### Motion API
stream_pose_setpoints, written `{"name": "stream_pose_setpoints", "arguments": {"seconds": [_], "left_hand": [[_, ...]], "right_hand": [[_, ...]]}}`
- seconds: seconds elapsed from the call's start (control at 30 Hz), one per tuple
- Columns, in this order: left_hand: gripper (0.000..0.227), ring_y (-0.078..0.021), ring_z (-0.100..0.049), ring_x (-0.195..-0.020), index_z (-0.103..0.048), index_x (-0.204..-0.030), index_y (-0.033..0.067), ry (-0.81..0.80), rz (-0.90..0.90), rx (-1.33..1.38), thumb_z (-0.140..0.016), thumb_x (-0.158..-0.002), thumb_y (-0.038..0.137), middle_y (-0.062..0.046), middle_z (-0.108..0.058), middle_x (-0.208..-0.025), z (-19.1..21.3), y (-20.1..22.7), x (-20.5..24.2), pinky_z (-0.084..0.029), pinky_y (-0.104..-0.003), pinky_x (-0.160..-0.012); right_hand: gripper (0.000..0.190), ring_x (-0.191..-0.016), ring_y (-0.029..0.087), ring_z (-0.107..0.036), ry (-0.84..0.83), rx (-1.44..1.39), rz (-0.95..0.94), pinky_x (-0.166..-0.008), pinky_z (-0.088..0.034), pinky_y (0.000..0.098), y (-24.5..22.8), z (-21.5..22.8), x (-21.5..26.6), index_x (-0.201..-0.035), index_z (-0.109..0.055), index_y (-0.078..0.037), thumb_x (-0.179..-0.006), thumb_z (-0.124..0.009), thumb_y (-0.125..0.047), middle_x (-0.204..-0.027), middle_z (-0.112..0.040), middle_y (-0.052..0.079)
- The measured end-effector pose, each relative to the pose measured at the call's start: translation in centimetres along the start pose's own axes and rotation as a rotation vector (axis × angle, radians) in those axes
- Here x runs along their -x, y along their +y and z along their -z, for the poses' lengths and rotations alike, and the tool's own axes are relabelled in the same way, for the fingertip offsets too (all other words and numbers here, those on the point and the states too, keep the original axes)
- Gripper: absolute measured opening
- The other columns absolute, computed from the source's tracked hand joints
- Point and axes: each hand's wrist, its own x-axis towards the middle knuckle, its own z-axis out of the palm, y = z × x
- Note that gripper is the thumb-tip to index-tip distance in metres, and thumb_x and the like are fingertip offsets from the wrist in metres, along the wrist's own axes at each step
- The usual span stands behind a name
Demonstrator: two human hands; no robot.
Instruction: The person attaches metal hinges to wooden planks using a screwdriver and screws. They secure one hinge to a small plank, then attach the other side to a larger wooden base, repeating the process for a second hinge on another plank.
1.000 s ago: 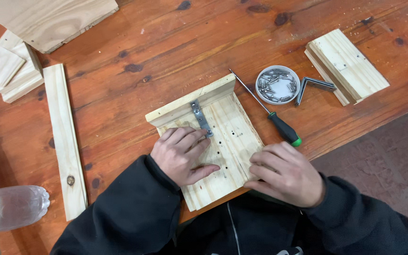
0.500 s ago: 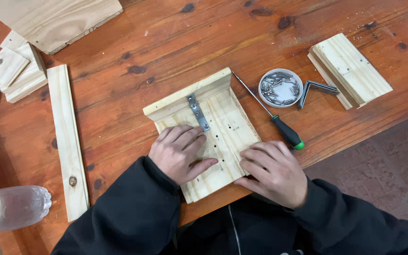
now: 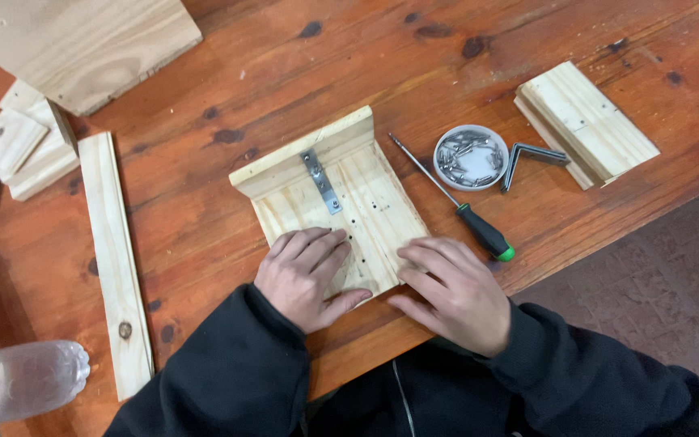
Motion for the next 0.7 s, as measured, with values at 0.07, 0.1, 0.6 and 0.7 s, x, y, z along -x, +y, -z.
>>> {"name": "stream_pose_setpoints", "arguments": {"seconds": [0.07,0.1,0.6,0.7], "left_hand": [[0.058,-0.0309,-0.069,-0.109,-0.076,-0.106,0.0049,0.011,-0.009,-0.006,-0.073,-0.086,0.059,-0.013,-0.074,-0.112,0.0,-0.1,0.2,-0.052,-0.045,-0.093],[0.057,-0.0311,-0.069,-0.109,-0.076,-0.107,0.0046,0.019,-0.014,-0.007,-0.072,-0.086,0.058,-0.013,-0.074,-0.112,-0.2,-0.1,0.1,-0.053,-0.045,-0.093],[0.042,-0.0275,-0.070,-0.104,-0.079,-0.100,0.0075,-0.087,0.019,-0.114,-0.079,-0.085,0.046,-0.005,-0.078,-0.106,0.1,3.0,-3.2,-0.055,-0.043,-0.088],[0.045,-0.0285,-0.068,-0.112,-0.076,-0.109,0.0109,-0.102,-0.030,-0.105,-0.079,-0.084,0.049,-0.004,-0.074,-0.116,-1.5,5.6,-4.6,-0.053,-0.045,-0.091]], "right_hand": [[0.025,-0.107,0.039,-0.070,0.025,0.016,-0.008,-0.088,-0.056,0.0488,0.4,1.0,0.6,-0.099,-0.072,-0.003,-0.089,-0.079,-0.025,-0.114,-0.071,0.015],[0.022,-0.103,0.037,-0.071,0.045,0.030,-0.020,-0.086,-0.058,0.0460,0.6,1.7,1.1,-0.098,-0.073,-0.005,-0.088,-0.080,-0.024,-0.112,-0.072,0.012],[0.041,-0.089,0.032,-0.054,0.252,0.558,-0.405,-0.077,-0.044,0.0428,9.9,11.1,5.3,-0.110,-0.073,0.000,-0.094,-0.080,-0.037,-0.109,-0.066,0.018],[0.058,-0.103,0.040,-0.055,0.357,0.609,-0.557,-0.090,-0.047,0.0495,12.2,12.1,5.6,-0.125,-0.070,0.000,-0.086,-0.086,-0.040,-0.120,-0.061,0.020]]}}
